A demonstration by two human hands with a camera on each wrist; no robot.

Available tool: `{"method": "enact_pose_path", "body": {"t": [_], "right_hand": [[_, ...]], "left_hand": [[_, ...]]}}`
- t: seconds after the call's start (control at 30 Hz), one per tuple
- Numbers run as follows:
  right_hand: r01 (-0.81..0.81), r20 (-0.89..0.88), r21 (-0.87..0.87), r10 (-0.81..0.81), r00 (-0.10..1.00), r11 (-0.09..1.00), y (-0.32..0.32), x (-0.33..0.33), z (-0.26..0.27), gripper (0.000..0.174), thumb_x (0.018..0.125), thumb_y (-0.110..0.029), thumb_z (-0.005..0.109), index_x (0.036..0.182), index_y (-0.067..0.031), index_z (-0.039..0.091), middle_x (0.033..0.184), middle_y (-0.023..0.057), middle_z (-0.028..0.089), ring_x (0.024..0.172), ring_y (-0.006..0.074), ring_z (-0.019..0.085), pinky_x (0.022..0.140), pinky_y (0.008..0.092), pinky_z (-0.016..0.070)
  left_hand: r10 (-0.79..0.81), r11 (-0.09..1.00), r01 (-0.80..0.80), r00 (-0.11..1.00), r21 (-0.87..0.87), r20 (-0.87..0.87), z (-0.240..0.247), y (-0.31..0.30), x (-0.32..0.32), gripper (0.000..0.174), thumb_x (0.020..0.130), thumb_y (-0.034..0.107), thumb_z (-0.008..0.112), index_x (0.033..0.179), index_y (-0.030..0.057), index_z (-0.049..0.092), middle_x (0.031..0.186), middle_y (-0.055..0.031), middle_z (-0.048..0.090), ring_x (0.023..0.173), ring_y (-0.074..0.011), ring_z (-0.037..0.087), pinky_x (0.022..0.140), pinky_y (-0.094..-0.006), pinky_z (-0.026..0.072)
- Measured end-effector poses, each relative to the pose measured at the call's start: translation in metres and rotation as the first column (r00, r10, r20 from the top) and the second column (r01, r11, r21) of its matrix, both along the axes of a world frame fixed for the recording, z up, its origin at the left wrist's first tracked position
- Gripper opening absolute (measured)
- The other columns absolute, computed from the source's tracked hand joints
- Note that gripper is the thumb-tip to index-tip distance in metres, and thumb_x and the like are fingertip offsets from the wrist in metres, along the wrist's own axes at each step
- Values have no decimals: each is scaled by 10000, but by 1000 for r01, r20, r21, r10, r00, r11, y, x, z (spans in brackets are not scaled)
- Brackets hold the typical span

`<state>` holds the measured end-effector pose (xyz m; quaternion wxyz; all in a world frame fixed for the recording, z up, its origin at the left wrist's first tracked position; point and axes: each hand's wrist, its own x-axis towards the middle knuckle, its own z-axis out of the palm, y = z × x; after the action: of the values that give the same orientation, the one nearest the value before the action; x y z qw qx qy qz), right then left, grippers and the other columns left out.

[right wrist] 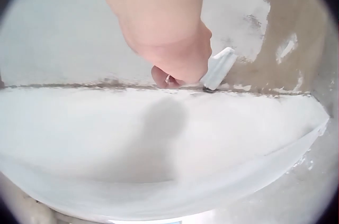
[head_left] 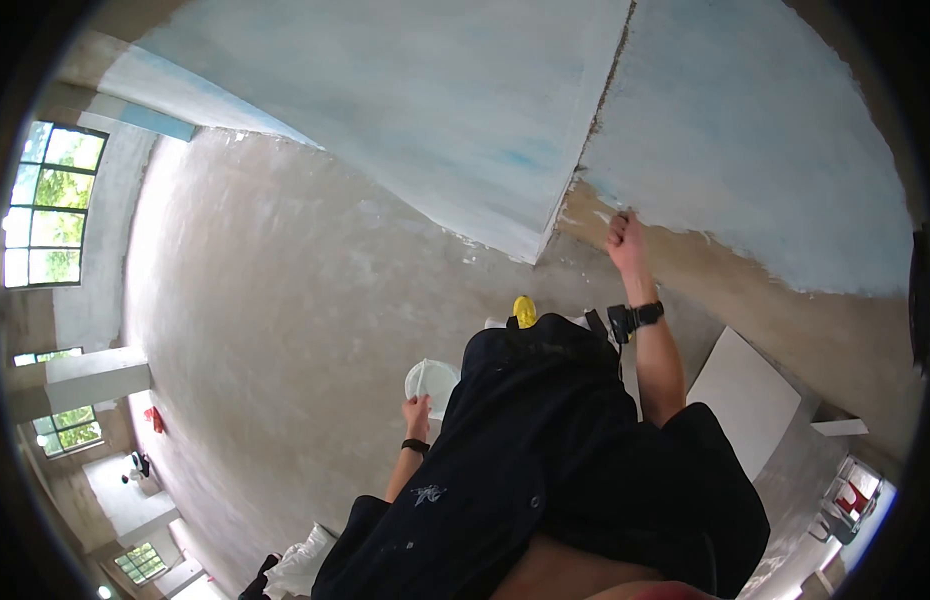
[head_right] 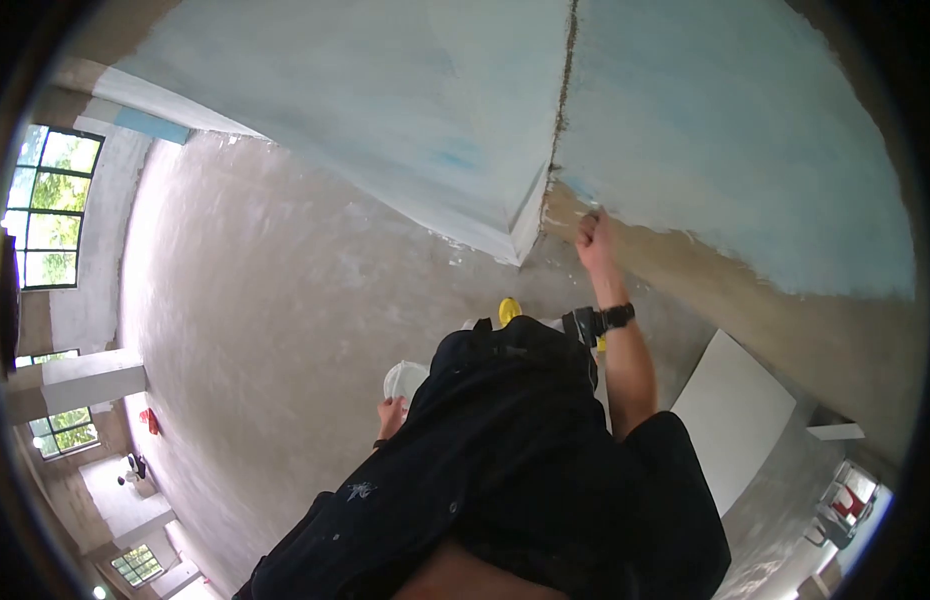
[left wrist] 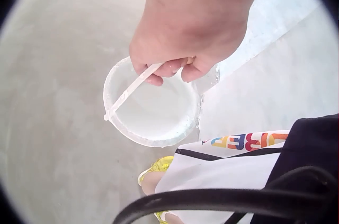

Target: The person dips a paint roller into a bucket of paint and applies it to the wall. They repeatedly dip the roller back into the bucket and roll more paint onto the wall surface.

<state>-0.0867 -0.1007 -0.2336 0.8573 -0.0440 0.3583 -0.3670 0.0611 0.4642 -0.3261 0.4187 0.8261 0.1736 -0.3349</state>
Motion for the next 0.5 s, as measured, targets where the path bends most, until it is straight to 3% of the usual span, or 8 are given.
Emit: {"method": "enact_pose_path", "body": {"t": [0.2, 0.3, 0.5], "right_hand": [[116, 244, -13, -109, 964, 993, 14, -46, 75, 315, 959, -246, 371, 667, -133, 339, 546, -56, 177, 423, 65, 124, 361, 230, 106], [83, 107, 23, -85, 991, 996, 7, -34, 54, 314, 959, -249, 371, 667, -137, 339, 540, -56, 174, 422, 65, 124, 366, 237, 100], [99, 176, 9, -99, 979, 995, -4, -27, 5, 311, 968, -238, 336, 679, -123, 320, 543, -48, 159, 425, 70, 130, 364, 237, 99]], "left_hand": [[45, 999, -44, 996, 9, -72, 0, 2, -7, 110, 713, 99, 600, 775, 9, 601, 674, -14, 543, 592, -115, 506, 520, -265, 403], [22, 999, -20, 997, 31, -71, 4, 1, -6, 111, 714, 96, 599, 775, 4, 600, 674, -17, 544, 582, -112, 502, 511, -260, 397], [97, 995, -97, 994, -4, -54, -1, -3, 0, 106, 712, 90, 596, 771, 2, 593, 668, -14, 536, 572, -104, 486, 500, -246, 386]]}}
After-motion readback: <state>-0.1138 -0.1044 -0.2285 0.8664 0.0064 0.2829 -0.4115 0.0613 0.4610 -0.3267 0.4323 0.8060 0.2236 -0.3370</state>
